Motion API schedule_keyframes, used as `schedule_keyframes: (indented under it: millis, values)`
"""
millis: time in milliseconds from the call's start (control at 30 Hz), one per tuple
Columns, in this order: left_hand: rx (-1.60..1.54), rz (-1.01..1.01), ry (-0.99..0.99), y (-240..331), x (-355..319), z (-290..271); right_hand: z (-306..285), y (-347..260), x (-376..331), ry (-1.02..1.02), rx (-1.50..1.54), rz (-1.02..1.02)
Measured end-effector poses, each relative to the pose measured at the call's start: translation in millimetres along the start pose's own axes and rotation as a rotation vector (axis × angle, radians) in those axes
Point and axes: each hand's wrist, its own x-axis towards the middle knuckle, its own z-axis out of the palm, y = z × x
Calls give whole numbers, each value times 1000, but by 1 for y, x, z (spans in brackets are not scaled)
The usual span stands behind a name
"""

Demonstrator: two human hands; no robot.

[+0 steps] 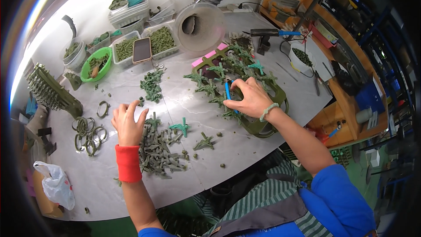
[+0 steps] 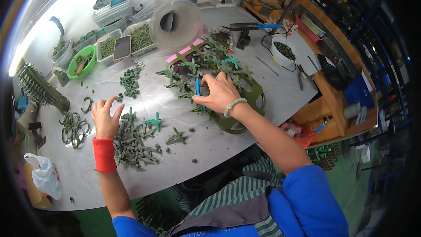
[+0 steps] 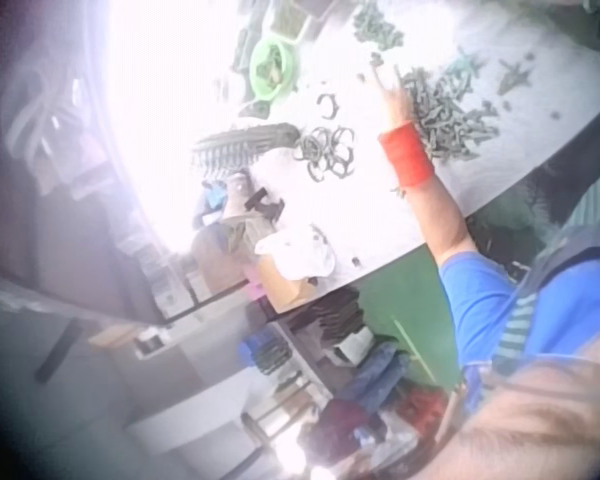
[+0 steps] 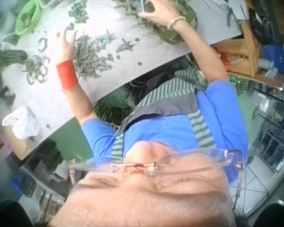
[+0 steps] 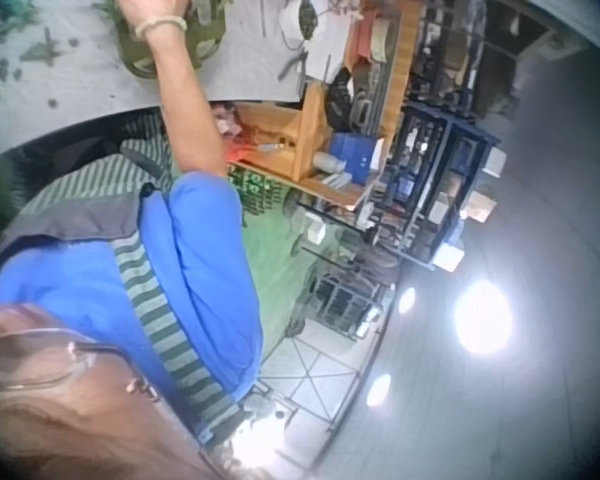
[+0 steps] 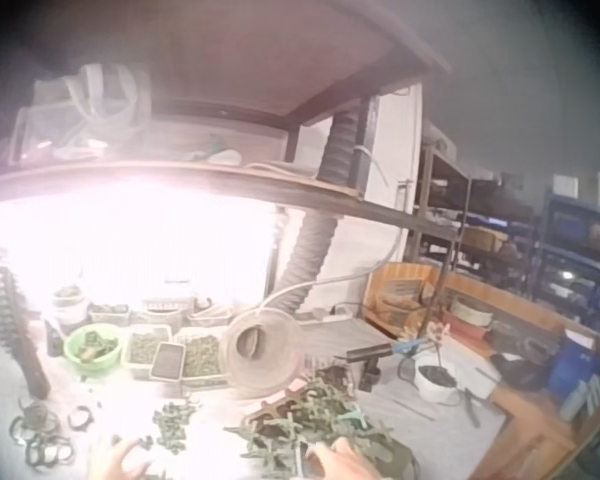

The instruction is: The person assembles a large artificial plant structure by using a soldering iron to melt and fuse green plastic foliage pieces onto a main branch frame and then trims excess material with pliers.

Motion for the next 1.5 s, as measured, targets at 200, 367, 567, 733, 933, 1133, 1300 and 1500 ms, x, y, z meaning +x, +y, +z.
schedule_keyframes:
  millis: [200, 367, 567, 733, 933, 1133, 1300, 1500]
  values:
    - [-245, 148, 24, 49, 27, 9, -4, 7, 8, 15, 13, 5]
    - [-394, 361, 98, 110, 59, 32, -10, 5, 9, 35, 17, -32]
    - [-348, 483, 96, 171, 96, 64, -1, 12, 12, 95, -24, -26]
    - [-71, 500, -67, 183, 113, 70, -8, 5, 9, 33, -34, -40]
    - [-2, 539, -79, 187, 116, 66, -15, 4, 6, 18, -21, -70]
    - [-22, 551, -86, 182, 118, 69, -11, 14, 9, -4, 35, -112]
    - [-95, 536, -87, 182, 120, 69, -9, 15, 3, 22, 34, -103]
    - [-42, 519, -230, 185, 124, 72, -16, 4, 3, -49, -4, -79]
